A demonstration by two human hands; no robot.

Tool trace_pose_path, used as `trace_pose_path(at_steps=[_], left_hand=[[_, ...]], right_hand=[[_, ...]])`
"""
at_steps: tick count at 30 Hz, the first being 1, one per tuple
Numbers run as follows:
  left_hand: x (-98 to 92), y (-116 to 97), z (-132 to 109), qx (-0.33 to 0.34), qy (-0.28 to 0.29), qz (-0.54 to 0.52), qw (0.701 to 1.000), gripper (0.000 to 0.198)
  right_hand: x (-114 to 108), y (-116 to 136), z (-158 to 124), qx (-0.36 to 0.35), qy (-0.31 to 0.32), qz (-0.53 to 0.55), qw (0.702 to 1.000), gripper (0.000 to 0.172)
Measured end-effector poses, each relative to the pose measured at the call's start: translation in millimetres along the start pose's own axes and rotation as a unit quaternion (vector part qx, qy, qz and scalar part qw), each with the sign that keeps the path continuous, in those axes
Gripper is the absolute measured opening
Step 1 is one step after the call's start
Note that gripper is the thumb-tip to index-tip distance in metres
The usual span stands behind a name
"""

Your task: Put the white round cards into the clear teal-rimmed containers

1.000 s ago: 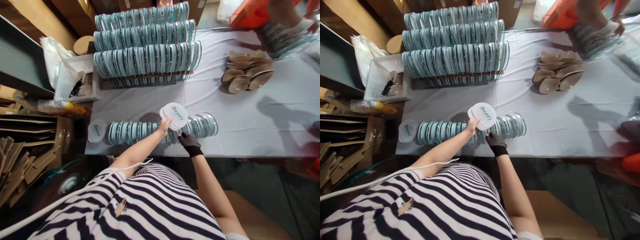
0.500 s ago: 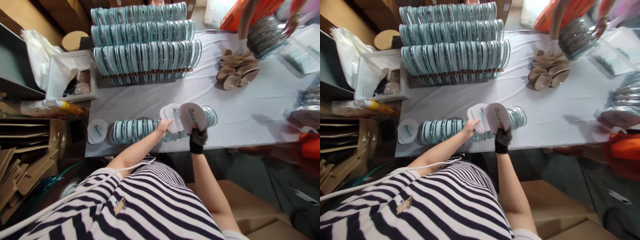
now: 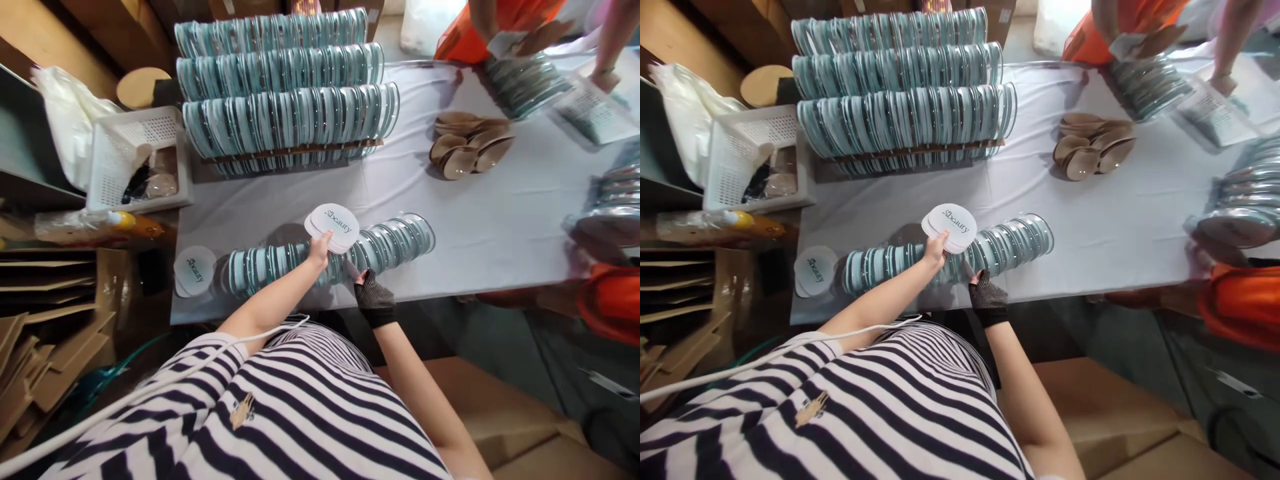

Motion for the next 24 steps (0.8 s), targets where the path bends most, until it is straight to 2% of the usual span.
trace_pose_path(at_steps=[2, 5, 7, 10, 14, 20, 24], left_hand=[[1.3, -1, 1, -0.007, -0.011, -0.005, 1.0, 0.025], [1.3, -1, 1, -0.014, 0.002, -0.006, 1.0, 0.026], [0.1, 0, 1, -0.02, 0.006, -0.009, 1.0, 0.028], [-1.6, 0, 2, -0.03, -0.001, -0.012, 0.999, 0.03], [-0.9, 1, 3, -0.025, 0.0, -0.016, 1.0, 0.031], [0.5, -2, 3, -0.034, -0.004, -0.02, 0.999, 0.034], [0.4, -3, 1, -0.024, -0.009, -0.016, 1.0, 0.032]], right_hand=[[2, -6, 1, -0.024, -0.01, -0.019, 0.999, 0.037], [13, -9, 8, -0.064, -0.044, -0.021, 0.997, 0.039], [19, -7, 18, -0.079, -0.044, -0.011, 0.996, 0.04], [18, -6, 25, -0.078, -0.039, 0.02, 0.996, 0.037], [17, -9, 21, -0.044, -0.05, 0.103, 0.992, 0.032], [29, -2, 33, 0.002, 0.005, 0.097, 0.995, 0.029], [21, 3, 38, -0.004, 0.061, 0.24, 0.969, 0.025]])
Point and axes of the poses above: each hand's wrist, its own z-axis towards the middle knuckle, its own x-axis out of the palm, y = z × x, the point moved 1 cm from there along z, towards the middle knuckle, and after that the axes turned 11 degrees about -x, right-handed, at the moved point
